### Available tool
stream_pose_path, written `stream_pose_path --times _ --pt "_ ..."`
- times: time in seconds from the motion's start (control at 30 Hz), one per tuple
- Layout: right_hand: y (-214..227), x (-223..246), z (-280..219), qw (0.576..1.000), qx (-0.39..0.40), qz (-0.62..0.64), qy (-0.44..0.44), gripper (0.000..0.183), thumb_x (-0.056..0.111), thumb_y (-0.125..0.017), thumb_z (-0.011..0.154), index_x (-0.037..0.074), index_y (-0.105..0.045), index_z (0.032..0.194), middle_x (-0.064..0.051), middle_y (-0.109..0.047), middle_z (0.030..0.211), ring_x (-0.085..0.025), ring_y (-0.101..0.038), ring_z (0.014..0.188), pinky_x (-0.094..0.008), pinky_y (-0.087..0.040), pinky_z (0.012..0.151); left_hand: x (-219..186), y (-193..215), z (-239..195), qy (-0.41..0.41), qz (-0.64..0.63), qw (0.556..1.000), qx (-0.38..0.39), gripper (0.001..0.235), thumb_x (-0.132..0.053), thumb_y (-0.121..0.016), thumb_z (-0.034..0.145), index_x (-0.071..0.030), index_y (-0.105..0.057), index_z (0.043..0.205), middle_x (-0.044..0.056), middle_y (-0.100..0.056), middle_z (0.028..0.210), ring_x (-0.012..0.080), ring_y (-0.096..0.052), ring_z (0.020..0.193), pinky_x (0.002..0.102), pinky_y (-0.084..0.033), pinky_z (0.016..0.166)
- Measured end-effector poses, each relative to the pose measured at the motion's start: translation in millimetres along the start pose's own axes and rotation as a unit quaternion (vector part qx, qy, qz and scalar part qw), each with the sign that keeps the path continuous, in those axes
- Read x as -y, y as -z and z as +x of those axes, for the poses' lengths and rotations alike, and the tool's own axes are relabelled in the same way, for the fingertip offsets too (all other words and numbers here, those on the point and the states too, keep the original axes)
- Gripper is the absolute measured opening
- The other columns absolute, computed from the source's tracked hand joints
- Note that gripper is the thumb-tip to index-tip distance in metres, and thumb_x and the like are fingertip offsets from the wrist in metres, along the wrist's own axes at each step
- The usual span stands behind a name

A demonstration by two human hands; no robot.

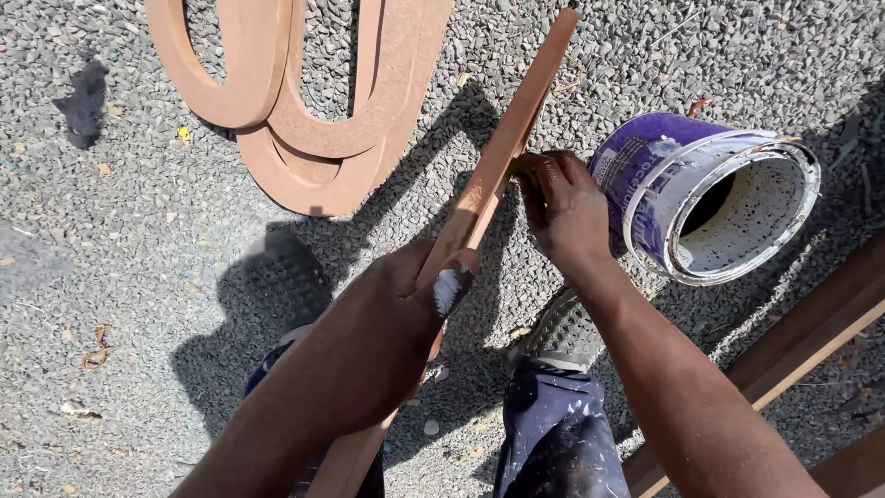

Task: Applying a dark wood stain to multiple U-shaped wooden furniture frames using a sponge and a can of stain.

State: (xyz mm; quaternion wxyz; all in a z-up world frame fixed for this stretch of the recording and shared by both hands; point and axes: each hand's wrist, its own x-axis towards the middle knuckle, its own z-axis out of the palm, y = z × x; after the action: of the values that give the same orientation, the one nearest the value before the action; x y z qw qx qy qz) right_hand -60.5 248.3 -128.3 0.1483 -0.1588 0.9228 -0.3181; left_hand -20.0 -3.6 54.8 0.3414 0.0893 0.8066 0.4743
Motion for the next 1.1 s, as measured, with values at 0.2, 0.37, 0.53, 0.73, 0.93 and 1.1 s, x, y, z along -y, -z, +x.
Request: stream_pose_path --times 0.2,0.37,0.53,0.73,0.93,1.1 --pt "-17.1 21.5 28.0 0.972 0.158 -0.116 -0.129 0.044 0.005 -0.071 0.091 0.004 -0.066 0.135 -0.017 -0.06 0.135 -0.036 -0.073 0.085 -0.043 -0.065 0.081 -8.8 -23.6 3.8 -0.008 0.069 0.995 -0.065 0.062 0.017 -0.074 0.064 0.002 -0.062 0.122 0.025 -0.066 0.101 0.0342 -0.071 0.069 0.04 -0.057 0.051" --pt "-15.6 48.1 9.5 0.932 0.264 0.033 -0.245 0.035 0.007 -0.06 0.096 0.012 -0.067 0.13 -0.01 -0.066 0.123 -0.025 -0.071 0.092 -0.037 -0.062 0.094 12.7 -35.0 -5.7 0.005 0.042 0.996 -0.08 0.071 0.014 -0.08 0.064 0.006 -0.06 0.132 0.025 -0.066 0.112 0.0315 -0.071 0.077 0.038 -0.062 0.058" --pt "7.1 42.5 17.9 0.911 0.243 0.151 -0.297 0.032 0.007 -0.066 0.092 0.008 -0.07 0.124 -0.009 -0.069 0.127 -0.023 -0.072 0.107 -0.032 -0.06 0.102 -27.7 -11.1 8.9 0.355 -0.17 0.919 0.022 0.038 0.005 -0.073 0.08 -0.009 -0.068 0.114 0.003 -0.076 0.098 0.0134 -0.076 0.084 0.028 -0.063 0.065" --pt "-28.3 15.2 45.7 0.815 0.005 0.367 -0.448 0.028 0.007 -0.073 0.087 0.01 -0.049 0.102 -0.011 -0.072 0.093 -0.019 -0.069 0.073 -0.036 -0.065 0.06 -44.9 -12.0 16.5 0.395 -0.149 0.907 0.023 0.017 -0.028 -0.058 0.101 -0.017 -0.069 0.109 0.009 -0.079 0.086 0.0253 -0.073 0.077 0.042 -0.053 0.068" --pt "-50.5 -8.1 41.5 0.659 0.002 0.434 -0.614 0.018 0.021 -0.065 0.097 0.009 -0.06 0.085 -0.003 -0.056 0.071 -0.015 -0.051 0.057 -0.031 -0.049 0.053 -38.3 -20.7 15.4 0.384 -0.092 0.919 0.009 0.024 -0.034 -0.057 0.099 -0.024 -0.066 0.118 0.009 -0.082 0.091 0.0343 -0.079 0.09 0.048 -0.057 0.072" --pt "-8.9 10.2 37.8 0.604 0.081 0.449 -0.653 0.017 0.009 -0.057 0.106 -0.005 -0.068 0.108 -0.011 -0.056 0.079 -0.018 -0.049 0.057 -0.031 -0.049 0.047 -46.5 -4.0 26.8 0.473 -0.135 0.868 0.07 0.027 -0.04 -0.053 0.101 -0.028 -0.069 0.119 0.006 -0.082 0.092 0.029 -0.079 0.084 0.044 -0.053 0.07"
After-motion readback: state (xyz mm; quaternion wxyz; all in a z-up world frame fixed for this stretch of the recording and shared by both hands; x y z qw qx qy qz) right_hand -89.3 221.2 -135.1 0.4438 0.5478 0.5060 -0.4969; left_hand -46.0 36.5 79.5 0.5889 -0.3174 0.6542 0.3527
